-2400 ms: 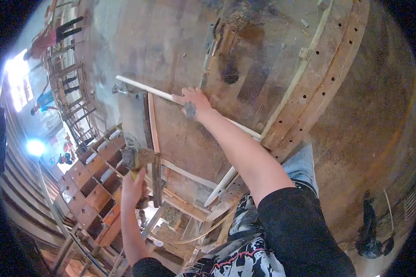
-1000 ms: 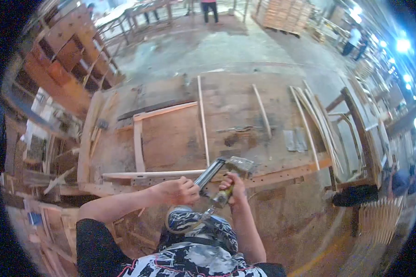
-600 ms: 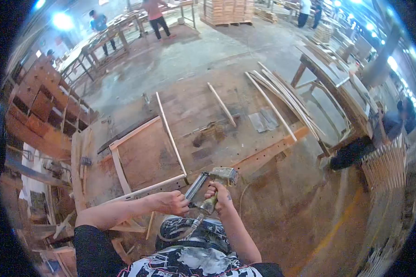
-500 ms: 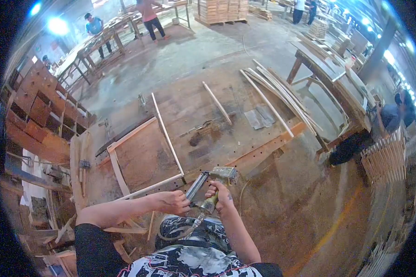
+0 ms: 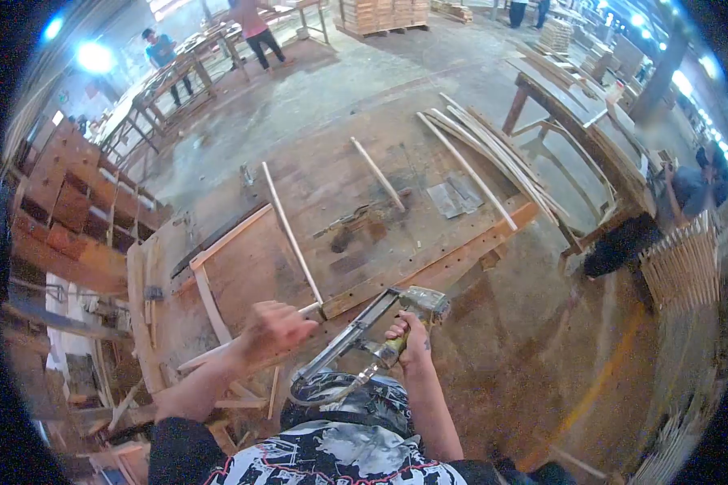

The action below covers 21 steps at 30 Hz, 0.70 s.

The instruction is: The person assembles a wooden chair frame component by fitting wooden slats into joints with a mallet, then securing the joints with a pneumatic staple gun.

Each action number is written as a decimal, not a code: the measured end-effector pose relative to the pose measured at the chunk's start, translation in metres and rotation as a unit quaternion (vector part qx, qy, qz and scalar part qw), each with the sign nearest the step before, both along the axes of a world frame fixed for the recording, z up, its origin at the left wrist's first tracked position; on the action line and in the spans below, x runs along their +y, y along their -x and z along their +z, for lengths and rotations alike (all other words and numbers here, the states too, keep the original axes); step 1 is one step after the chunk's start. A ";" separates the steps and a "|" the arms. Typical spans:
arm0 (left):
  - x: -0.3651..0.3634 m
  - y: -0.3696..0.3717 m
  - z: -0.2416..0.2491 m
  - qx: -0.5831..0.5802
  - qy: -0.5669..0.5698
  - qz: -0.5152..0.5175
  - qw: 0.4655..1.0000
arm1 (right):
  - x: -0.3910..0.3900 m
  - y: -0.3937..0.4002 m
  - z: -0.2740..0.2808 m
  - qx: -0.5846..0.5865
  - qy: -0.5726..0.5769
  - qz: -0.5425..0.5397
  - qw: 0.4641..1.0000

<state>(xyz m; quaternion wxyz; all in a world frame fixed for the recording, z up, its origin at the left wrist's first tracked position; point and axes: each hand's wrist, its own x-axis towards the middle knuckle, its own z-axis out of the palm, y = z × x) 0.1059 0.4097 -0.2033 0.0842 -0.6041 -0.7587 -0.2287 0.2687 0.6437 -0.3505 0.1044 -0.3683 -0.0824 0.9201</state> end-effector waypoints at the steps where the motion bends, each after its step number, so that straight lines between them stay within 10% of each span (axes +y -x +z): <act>1: -0.002 0.002 -0.007 -0.023 -0.022 0.040 0.999 | 0.010 -0.006 0.001 -0.004 -0.011 -0.014 1.000; 21: 0.183 0.093 -0.147 -0.273 -0.001 0.133 0.953 | 0.088 -0.172 -0.033 -0.261 -0.078 -0.481 0.833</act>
